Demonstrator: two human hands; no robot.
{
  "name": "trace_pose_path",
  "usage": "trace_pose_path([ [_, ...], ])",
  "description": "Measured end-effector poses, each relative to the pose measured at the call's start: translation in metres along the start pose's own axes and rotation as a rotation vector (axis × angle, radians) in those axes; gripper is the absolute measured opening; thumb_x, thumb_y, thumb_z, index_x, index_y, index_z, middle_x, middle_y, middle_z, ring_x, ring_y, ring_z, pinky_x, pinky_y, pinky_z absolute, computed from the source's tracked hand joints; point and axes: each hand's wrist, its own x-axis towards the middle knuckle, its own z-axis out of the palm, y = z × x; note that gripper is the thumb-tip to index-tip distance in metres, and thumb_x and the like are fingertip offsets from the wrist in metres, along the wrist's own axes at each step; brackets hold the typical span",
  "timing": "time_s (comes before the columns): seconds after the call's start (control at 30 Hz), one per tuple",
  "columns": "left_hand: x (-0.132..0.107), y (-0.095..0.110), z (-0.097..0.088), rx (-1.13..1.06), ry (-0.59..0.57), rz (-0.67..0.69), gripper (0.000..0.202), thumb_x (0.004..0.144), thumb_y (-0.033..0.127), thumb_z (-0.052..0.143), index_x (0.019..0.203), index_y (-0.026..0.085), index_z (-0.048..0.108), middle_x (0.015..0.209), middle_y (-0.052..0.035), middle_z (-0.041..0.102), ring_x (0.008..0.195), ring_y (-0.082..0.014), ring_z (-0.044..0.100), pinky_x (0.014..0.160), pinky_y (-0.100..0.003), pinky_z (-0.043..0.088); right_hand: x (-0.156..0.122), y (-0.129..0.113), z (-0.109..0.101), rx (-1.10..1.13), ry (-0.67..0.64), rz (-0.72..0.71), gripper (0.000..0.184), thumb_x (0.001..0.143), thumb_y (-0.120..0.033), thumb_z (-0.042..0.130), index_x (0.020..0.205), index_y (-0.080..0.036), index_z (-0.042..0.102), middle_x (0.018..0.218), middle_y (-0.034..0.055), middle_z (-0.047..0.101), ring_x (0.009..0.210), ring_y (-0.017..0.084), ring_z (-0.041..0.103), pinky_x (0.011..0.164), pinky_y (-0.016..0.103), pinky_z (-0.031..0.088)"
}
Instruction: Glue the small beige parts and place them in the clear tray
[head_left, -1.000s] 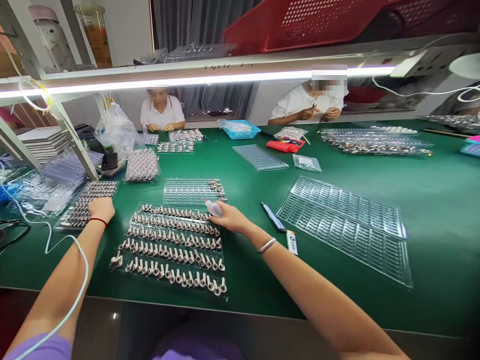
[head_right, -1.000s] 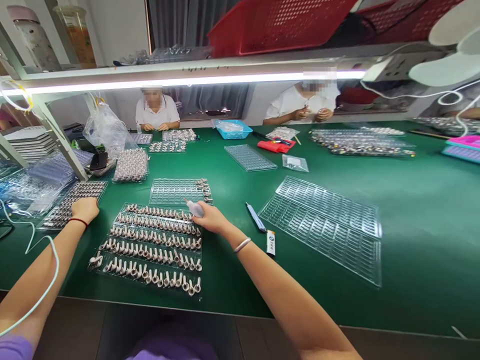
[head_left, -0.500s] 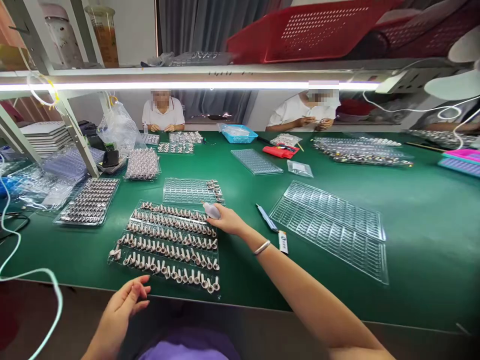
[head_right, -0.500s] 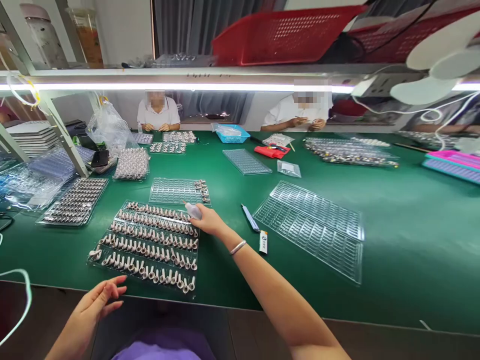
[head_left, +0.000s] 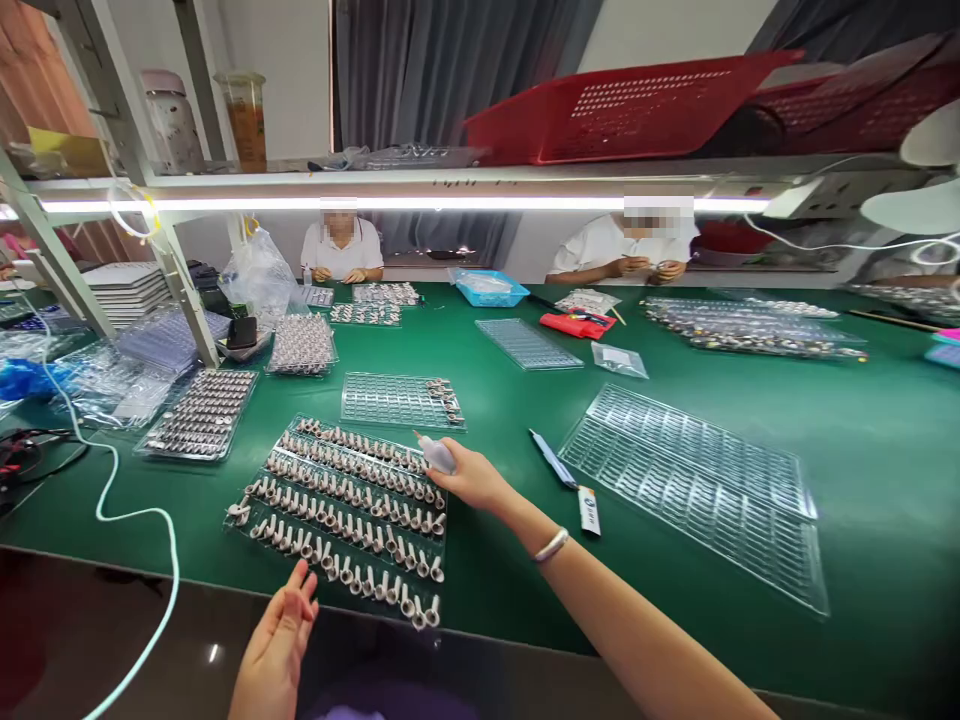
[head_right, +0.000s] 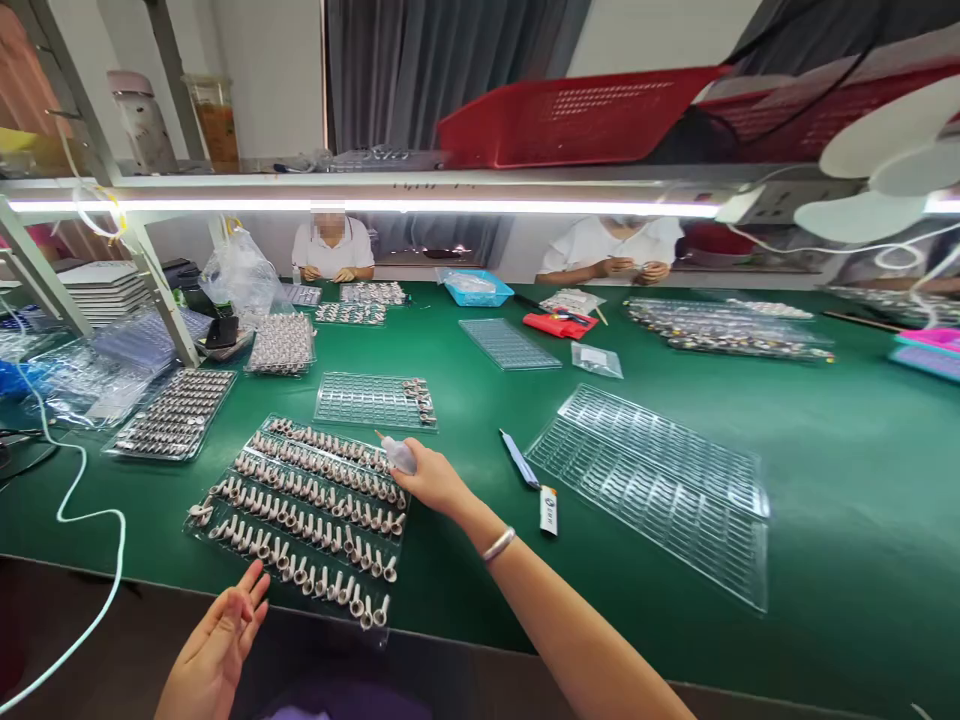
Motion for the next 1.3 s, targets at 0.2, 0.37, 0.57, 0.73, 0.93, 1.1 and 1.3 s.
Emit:
trace_pose_path([
  [0.2,0.002,0.020,0.007,-0.074,0.013,-0.046,0.031,0.061,0.038,0.088,0.074,0.018,0.070,0.141,-0.0137,0.057,0.139,-0.0336,0.043,0.119,-0.045,0.032,-0.008,-0.004,0.002,0.030,-0.021,0.011,0.025,0.071,-0.046,0.058,0.080,-0.023,0.051,0.068,0.0006,0.064,0.061,0.020,0.058,0.057,0.027,0.040],
  [0.37,-0.002,0.022,0.001,-0.103,0.073,-0.024,0.024,0.070,0.035,0.083,0.085,0.019,0.072,0.136,-0.0121,0.062,0.134,-0.0304,0.050,0.117,-0.043,0.036,-0.014,-0.007,0.005,0.049,-0.039,0.020,0.028,0.070,-0.051,0.056,0.079,-0.025,0.053,0.066,0.0004,0.064,0.059,0.021,0.060,0.056,0.029,0.041],
  [0.57,-0.020,0.008,-0.007,-0.098,0.187,-0.002,0.042,0.054,0.051,0.089,0.063,0.018,0.066,0.121,-0.0159,0.068,0.126,-0.0360,0.054,0.113,-0.047,0.038,-0.018,0.013,0.016,0.119,-0.067,0.109,0.042,0.062,-0.063,0.060,0.084,-0.028,0.058,0.069,0.0041,0.071,0.063,0.029,0.067,0.057,0.035,0.047],
  [0.73,-0.025,0.013,-0.003,-0.174,0.167,-0.001,0.036,0.059,0.043,0.090,0.065,0.016,0.066,0.131,-0.0203,0.063,0.126,-0.0355,0.055,0.113,-0.044,0.039,-0.023,0.009,0.013,0.097,-0.109,0.164,0.046,0.058,-0.066,0.058,0.085,-0.028,0.057,0.067,0.0051,0.070,0.062,0.031,0.067,0.058,0.038,0.048],
  [0.93,-0.004,0.027,-0.007,-0.172,0.234,0.019,0.010,0.087,0.021,0.064,0.092,0.015,0.070,0.136,-0.0163,0.061,0.126,-0.0280,0.057,0.114,-0.044,0.039,-0.042,-0.014,0.003,0.107,-0.092,0.113,0.039,0.068,-0.061,0.055,0.086,-0.026,0.058,0.071,0.0042,0.071,0.063,0.027,0.066,0.059,0.034,0.046],
  [1.1,0.020,0.044,-0.005,-0.111,0.251,0.053,0.016,0.093,0.016,0.052,0.088,0.016,0.067,0.135,-0.0149,0.062,0.130,-0.0243,0.055,0.115,-0.040,0.040,-0.058,-0.022,-0.001,0.146,-0.074,0.098,0.034,0.073,-0.054,0.055,0.089,-0.024,0.057,0.073,0.0031,0.069,0.065,0.024,0.063,0.061,0.032,0.046],
  [1.3,0.050,0.063,-0.001,-0.040,0.277,0.104,0.020,0.096,0.018,0.047,0.084,0.016,0.063,0.136,-0.0146,0.060,0.130,-0.0230,0.054,0.115,-0.039,0.040,-0.073,-0.037,-0.002,0.194,-0.092,0.130,0.030,0.076,-0.051,0.054,0.087,-0.023,0.054,0.072,0.0015,0.065,0.065,0.021,0.059,0.059,0.029,0.042],
])
